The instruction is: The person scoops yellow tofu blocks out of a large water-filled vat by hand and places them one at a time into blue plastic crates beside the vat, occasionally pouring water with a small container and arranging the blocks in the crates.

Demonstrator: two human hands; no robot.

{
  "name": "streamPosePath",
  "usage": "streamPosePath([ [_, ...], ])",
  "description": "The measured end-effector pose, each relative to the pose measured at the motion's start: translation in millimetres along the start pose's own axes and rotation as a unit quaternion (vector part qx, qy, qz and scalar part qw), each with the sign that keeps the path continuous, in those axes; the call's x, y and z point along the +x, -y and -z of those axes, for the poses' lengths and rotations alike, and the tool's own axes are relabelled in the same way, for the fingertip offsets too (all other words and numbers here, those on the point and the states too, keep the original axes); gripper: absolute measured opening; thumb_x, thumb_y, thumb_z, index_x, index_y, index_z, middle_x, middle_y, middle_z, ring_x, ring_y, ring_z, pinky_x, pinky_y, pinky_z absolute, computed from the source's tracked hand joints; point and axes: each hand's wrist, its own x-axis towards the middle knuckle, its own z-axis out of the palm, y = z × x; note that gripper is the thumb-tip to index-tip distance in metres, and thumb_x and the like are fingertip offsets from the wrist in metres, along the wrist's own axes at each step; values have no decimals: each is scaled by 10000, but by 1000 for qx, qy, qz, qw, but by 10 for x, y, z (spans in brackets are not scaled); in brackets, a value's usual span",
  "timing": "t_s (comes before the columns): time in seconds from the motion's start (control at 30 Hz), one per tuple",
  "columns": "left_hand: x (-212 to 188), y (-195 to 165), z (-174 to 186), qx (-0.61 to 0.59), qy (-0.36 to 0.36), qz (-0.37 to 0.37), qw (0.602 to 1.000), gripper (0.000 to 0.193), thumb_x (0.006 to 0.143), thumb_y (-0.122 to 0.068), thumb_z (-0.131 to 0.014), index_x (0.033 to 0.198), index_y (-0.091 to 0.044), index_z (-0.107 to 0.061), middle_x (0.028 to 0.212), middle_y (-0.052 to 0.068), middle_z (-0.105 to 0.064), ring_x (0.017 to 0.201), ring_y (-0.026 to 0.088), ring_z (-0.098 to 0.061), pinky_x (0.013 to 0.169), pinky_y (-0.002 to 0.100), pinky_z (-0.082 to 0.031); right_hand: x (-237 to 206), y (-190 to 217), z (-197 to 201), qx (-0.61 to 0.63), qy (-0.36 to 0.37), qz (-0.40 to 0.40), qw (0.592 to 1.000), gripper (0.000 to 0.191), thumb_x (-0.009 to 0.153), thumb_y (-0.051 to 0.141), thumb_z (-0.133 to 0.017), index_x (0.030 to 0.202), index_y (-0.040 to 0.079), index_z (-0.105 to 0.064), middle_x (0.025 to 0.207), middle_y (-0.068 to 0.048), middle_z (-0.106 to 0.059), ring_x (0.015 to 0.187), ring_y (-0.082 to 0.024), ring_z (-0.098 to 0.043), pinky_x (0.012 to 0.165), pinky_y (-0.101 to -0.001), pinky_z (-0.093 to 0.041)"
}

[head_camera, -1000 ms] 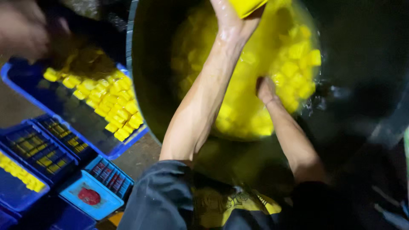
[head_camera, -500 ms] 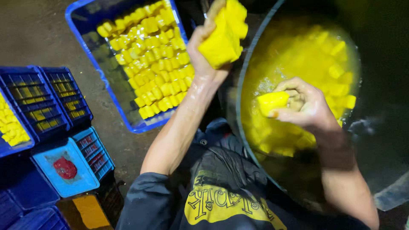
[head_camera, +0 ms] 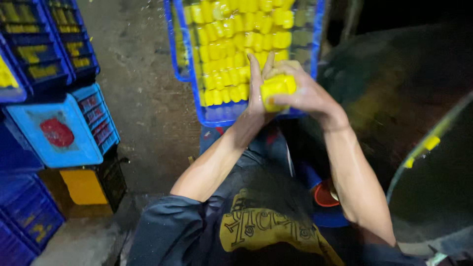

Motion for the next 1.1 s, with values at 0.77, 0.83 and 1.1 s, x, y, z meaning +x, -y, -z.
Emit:
streamPosePath([
  [0.77,401,-720,1063,903,-261,-68,334,708,930,-306,-601,1551,-91,-338,1613,307,-119,1487,538,-91,1133,744,-104,446,-304,-324,275,-78,3,958,551,996,180,-662,1490,-1,-500,1409,-64,-614,1198,-137,-616,1045,-313,-514],
  [0.83,597,-464,609,866,-223,-259,366,660,977,-348,-632,1529,-56,-418,1629,335,-200,1508,521,-218,1206,659,-196,-367,-119,-155,324,-108,-9,940,508,997,94,-671,1478,24,-522,1353,-84,-674,1245,-159,-657,1082,-338,-537],
  [1.1,297,2189,-1516,746,415,-384,351,452,861,-242,-836,1157,-46,-555,1034,173,-608,967,384,-595,841,504,-464,-3472,-431,913,287,-464,16,838,386,958,149,-713,1318,77,-594,1295,-87,-676,1192,-269,-685,1034,-428,-602],
])
